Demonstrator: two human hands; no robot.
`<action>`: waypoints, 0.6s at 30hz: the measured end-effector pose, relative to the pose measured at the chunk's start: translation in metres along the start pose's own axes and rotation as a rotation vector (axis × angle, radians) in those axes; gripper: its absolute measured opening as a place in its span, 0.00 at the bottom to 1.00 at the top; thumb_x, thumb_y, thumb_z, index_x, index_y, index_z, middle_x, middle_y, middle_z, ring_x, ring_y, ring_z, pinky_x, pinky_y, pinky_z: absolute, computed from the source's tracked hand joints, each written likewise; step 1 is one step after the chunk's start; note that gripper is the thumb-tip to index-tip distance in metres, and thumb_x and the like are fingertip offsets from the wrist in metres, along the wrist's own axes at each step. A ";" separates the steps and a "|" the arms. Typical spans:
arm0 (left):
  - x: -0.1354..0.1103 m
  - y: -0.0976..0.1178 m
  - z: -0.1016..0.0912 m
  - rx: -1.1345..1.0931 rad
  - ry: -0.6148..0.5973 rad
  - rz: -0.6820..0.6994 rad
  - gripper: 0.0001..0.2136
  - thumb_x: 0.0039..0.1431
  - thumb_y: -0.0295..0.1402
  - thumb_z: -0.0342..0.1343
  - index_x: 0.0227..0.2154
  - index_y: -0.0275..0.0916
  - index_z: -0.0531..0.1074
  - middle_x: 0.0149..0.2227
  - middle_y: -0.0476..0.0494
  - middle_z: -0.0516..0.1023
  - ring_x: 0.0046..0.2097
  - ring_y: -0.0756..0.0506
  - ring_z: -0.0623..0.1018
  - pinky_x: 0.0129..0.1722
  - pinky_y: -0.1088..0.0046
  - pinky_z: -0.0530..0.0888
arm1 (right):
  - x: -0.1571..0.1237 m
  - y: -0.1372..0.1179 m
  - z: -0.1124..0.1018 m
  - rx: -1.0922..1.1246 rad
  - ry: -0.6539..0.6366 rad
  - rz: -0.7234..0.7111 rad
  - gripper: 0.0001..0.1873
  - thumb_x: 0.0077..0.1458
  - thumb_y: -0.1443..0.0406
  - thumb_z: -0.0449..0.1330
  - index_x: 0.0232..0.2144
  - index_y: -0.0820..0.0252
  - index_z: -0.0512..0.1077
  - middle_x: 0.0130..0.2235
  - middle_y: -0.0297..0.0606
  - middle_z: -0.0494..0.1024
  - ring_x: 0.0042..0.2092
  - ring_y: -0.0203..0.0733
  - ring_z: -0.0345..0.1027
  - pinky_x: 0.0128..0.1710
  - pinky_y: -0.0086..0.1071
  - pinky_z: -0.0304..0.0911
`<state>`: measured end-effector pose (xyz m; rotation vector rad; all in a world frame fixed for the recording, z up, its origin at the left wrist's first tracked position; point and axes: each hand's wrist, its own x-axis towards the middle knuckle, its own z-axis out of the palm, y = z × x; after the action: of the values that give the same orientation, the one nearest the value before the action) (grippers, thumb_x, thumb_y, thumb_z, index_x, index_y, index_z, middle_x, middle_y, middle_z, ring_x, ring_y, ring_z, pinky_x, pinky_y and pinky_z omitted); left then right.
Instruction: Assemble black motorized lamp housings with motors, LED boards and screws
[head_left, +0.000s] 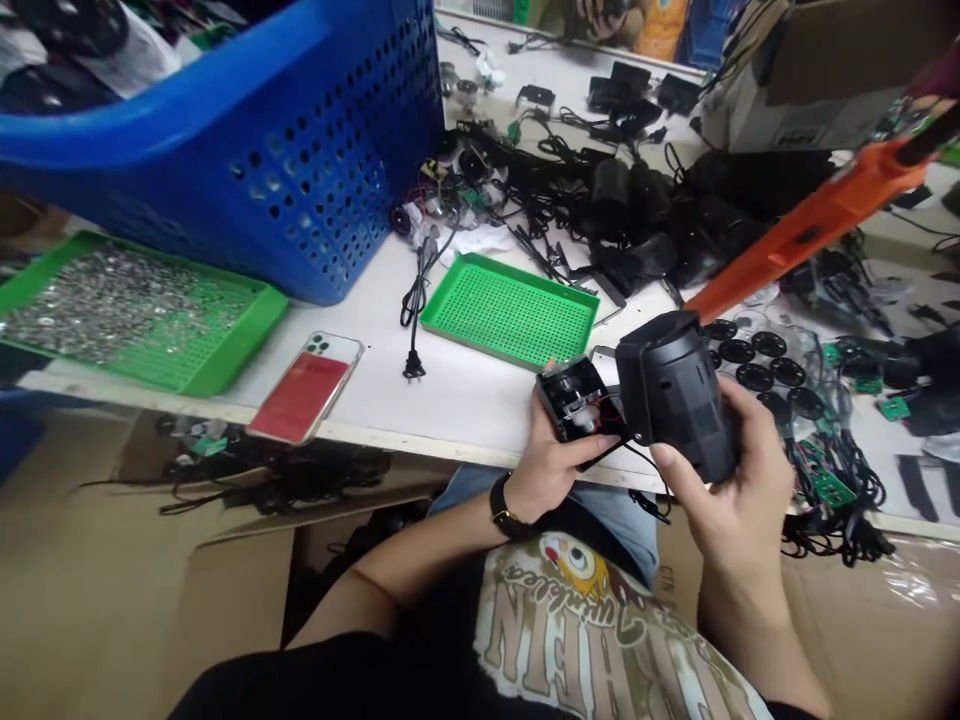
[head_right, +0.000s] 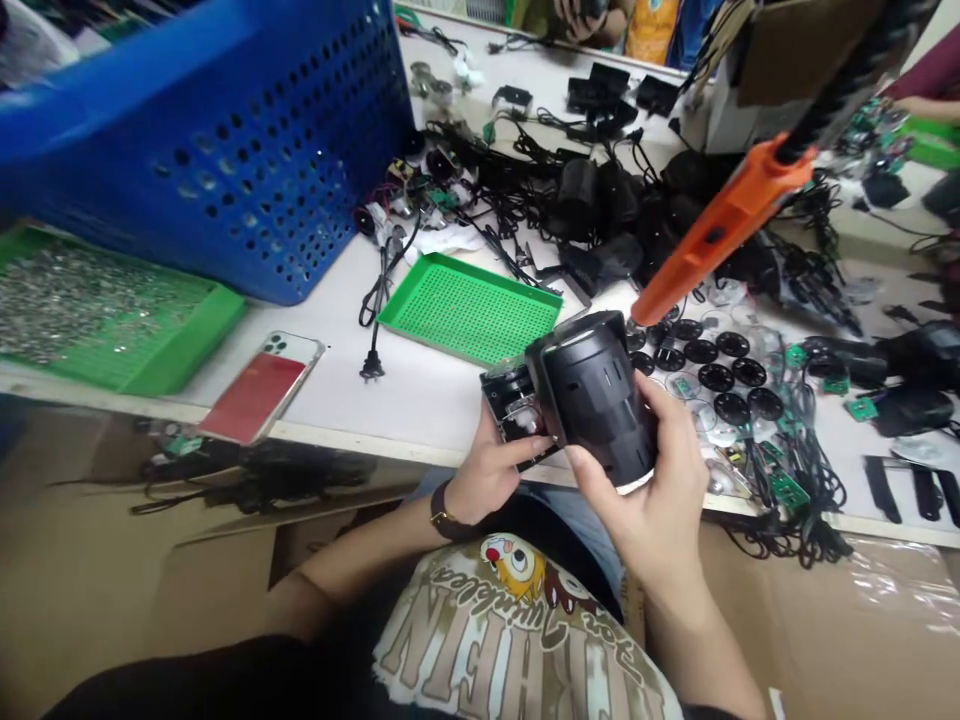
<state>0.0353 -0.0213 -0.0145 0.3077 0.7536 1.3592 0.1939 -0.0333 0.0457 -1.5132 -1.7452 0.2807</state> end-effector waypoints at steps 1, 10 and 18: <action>0.000 -0.001 -0.001 -0.015 -0.014 -0.001 0.49 0.40 0.26 0.75 0.66 0.51 0.60 0.57 0.44 0.78 0.57 0.37 0.78 0.60 0.56 0.72 | 0.001 -0.002 0.004 -0.002 0.005 -0.009 0.39 0.54 0.51 0.69 0.64 0.53 0.66 0.58 0.48 0.76 0.58 0.60 0.72 0.57 0.57 0.69; 0.000 -0.004 -0.006 -0.251 -0.069 0.057 0.36 0.55 0.47 0.62 0.67 0.49 0.61 0.67 0.43 0.71 0.70 0.33 0.67 0.66 0.52 0.67 | -0.004 -0.012 0.030 -0.064 -0.121 -0.096 0.37 0.56 0.50 0.68 0.63 0.55 0.65 0.53 0.49 0.77 0.53 0.57 0.73 0.51 0.53 0.72; 0.002 -0.005 -0.003 -0.254 -0.042 0.111 0.36 0.57 0.58 0.59 0.66 0.49 0.63 0.67 0.43 0.70 0.71 0.33 0.65 0.68 0.52 0.64 | -0.008 -0.004 0.040 -0.037 -0.171 -0.105 0.39 0.56 0.52 0.68 0.65 0.55 0.64 0.56 0.50 0.75 0.56 0.59 0.72 0.54 0.55 0.70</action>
<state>0.0371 -0.0208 -0.0202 0.1781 0.5279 1.5313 0.1639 -0.0293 0.0185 -1.4533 -1.9670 0.3335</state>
